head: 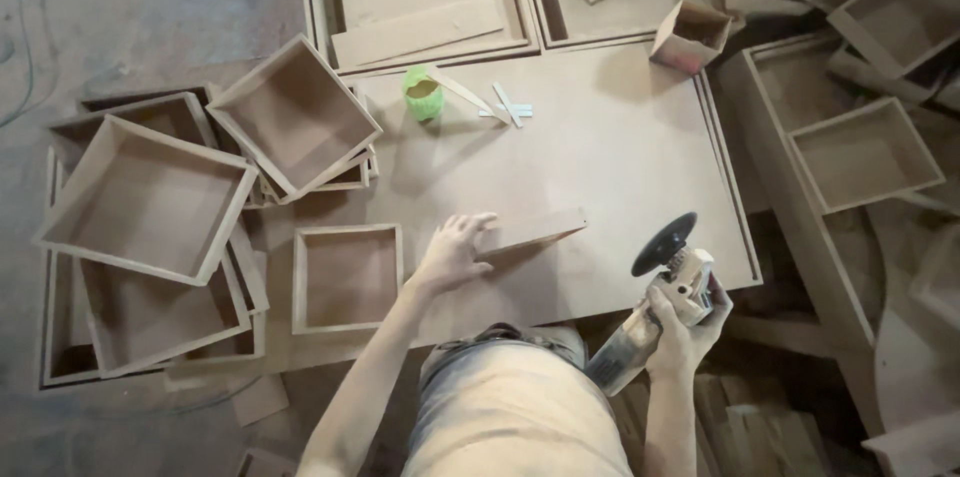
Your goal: The person uses an orbital sander to smooth the surfaces of small wooden boxes. They handle each box one at a time, sanding the exterior edges and interior surfaces, then place the finished pieces aside.
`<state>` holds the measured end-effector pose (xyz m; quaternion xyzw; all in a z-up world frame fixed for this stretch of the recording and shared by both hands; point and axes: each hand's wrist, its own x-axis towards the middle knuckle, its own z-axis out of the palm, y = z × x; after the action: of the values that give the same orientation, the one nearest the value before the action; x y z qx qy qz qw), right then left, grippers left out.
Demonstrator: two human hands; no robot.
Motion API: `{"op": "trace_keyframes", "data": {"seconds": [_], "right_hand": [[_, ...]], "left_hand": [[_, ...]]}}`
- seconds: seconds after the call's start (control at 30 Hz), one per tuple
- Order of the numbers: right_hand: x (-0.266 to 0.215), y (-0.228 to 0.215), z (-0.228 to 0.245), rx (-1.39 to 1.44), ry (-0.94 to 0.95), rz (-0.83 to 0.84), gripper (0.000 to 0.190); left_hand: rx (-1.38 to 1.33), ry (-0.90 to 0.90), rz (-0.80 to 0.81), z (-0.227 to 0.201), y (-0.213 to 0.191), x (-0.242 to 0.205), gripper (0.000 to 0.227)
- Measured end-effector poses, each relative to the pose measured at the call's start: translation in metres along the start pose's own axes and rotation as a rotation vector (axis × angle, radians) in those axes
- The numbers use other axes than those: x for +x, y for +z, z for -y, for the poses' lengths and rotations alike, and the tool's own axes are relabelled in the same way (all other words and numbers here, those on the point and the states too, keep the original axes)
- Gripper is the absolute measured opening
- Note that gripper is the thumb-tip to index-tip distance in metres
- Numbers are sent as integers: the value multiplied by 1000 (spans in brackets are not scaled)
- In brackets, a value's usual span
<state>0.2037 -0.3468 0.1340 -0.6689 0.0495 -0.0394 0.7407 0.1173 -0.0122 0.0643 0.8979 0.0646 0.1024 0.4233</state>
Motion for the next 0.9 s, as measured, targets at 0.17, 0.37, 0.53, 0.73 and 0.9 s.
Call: {"op": "trace_keyframes", "data": {"seconds": [0.17, 0.37, 0.53, 0.73, 0.9], "right_hand": [[-2, 10, 2, -44, 24, 40, 76], [-10, 35, 24, -330, -84, 260, 78], [-13, 74, 46, -915, -157, 535, 82], [-18, 122, 51, -1110, -354, 893, 78], [-4, 137, 51, -1252, -286, 1063, 80]], "left_hand": [[-216, -107, -62, 66, 41, -12, 53], [-363, -79, -96, 93, 99, 12, 37], [-286, -148, -77, 89, 108, 19, 25], [-307, -89, -122, 96, 116, 14, 32], [-312, -91, -86, 95, 113, 16, 30]]}}
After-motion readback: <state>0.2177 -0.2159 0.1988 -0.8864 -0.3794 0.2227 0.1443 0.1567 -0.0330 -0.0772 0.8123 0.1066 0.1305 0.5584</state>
